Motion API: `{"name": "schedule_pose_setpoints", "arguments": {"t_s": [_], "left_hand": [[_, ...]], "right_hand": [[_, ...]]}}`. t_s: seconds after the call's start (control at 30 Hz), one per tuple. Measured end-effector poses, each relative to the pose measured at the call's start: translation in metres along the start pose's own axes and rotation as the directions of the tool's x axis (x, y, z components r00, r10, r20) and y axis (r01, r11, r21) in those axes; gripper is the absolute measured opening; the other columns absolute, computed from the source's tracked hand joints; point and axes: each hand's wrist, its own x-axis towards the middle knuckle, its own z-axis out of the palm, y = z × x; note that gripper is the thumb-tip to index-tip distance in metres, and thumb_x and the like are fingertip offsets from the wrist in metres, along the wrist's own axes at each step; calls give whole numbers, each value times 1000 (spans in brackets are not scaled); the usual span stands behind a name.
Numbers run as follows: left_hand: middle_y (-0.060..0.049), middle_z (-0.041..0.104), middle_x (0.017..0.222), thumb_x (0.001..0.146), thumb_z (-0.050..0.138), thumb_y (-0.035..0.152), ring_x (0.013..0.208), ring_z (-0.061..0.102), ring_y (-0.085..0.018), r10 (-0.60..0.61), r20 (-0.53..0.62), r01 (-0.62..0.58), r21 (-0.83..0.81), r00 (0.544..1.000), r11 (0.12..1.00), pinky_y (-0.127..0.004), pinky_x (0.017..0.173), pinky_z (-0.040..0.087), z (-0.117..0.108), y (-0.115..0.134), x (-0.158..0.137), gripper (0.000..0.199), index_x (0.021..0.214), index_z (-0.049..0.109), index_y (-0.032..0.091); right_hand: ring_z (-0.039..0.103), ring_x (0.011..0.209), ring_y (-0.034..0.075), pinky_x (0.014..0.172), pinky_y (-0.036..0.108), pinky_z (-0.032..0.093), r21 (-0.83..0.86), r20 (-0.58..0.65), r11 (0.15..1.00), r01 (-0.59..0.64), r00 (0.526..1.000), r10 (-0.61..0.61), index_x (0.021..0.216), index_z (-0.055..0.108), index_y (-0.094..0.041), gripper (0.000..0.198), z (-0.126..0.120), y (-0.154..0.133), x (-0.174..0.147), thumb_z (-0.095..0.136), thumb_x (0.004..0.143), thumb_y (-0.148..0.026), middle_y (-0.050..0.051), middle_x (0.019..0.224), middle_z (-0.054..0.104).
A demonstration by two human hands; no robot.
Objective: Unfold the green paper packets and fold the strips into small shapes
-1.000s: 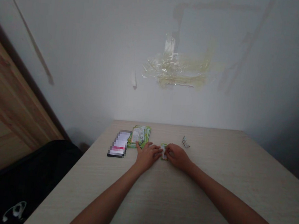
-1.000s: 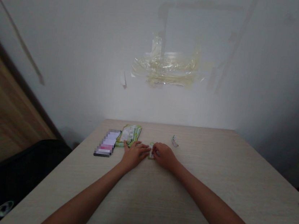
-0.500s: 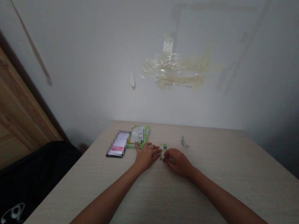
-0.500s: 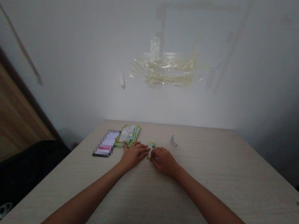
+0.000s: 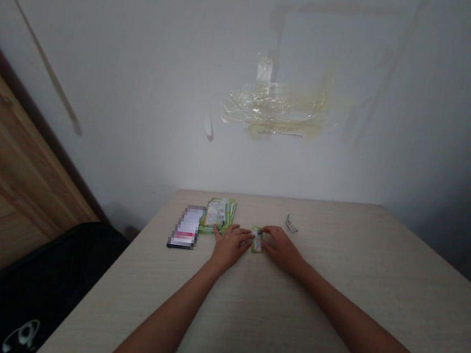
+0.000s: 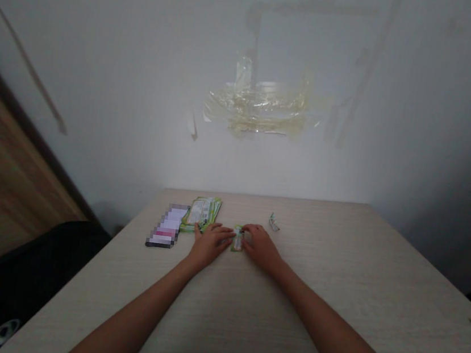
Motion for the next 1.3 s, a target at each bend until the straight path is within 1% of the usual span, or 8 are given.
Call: {"name": "schedule_pose_setpoints", "arguments": {"t_s": [0.13,0.27,0.37,0.5,0.73,1.03,1.17,1.3], "left_hand": [[1,65,128,91,56,39,130,44,-28,-18,-10,18,5,1000,1000,-76,107,-6,2,-1,1,29,119,62,43],[-3,63,130,93,51,38,130,44,-28,-65,-77,70,76,995,995,-75,109,0,4,0,0,31,122,62,35],[-5,63,130,92,51,47,130,43,-30,-86,-93,97,122,992,988,-75,108,3,5,2,-1,32,116,65,32],[-5,61,131,84,59,54,132,41,-32,-76,-74,86,141,994,986,-76,108,5,4,5,-2,37,112,66,30],[-5,60,133,82,65,46,134,39,-33,-93,-59,98,98,994,990,-74,110,3,1,9,0,31,107,67,29],[-3,48,147,71,76,45,143,27,-34,-220,8,220,-6,975,975,-76,108,0,0,10,6,33,98,68,28],[-3,49,145,69,77,36,143,27,-32,-192,-38,189,-71,981,979,-76,108,0,2,10,5,35,101,65,28],[-2,52,143,70,76,26,143,27,-31,-141,-70,133,-108,988,985,-75,109,1,2,13,3,36,103,63,29]], "right_hand": [[55,112,25,101,43,43,-100,83,988,119,990,-111,109,65,-19,23,3,3,3,60,87,-21,10,111,66],[55,111,24,101,43,43,-129,81,979,157,986,-147,108,66,-18,22,3,3,2,61,87,-22,10,111,67],[55,112,24,101,42,43,-133,78,978,160,985,-151,108,67,-19,22,2,2,2,61,87,-22,10,111,67],[55,111,24,100,42,44,-133,72,977,165,985,-156,107,68,-18,21,2,1,2,60,88,-21,10,111,67],[55,112,23,100,42,44,-116,59,979,169,985,-163,105,69,-20,19,3,3,2,60,88,-20,9,110,68],[57,108,23,99,44,44,-75,38,988,134,991,-132,107,66,-19,21,3,7,2,59,87,-20,10,108,67],[55,112,25,101,46,43,-82,-13,993,81,997,-82,117,61,-18,30,7,13,1,58,87,-22,13,114,64],[53,115,26,102,47,42,-84,-44,994,68,996,-72,125,56,-17,36,9,19,0,56,90,-23,14,118,62]]}}
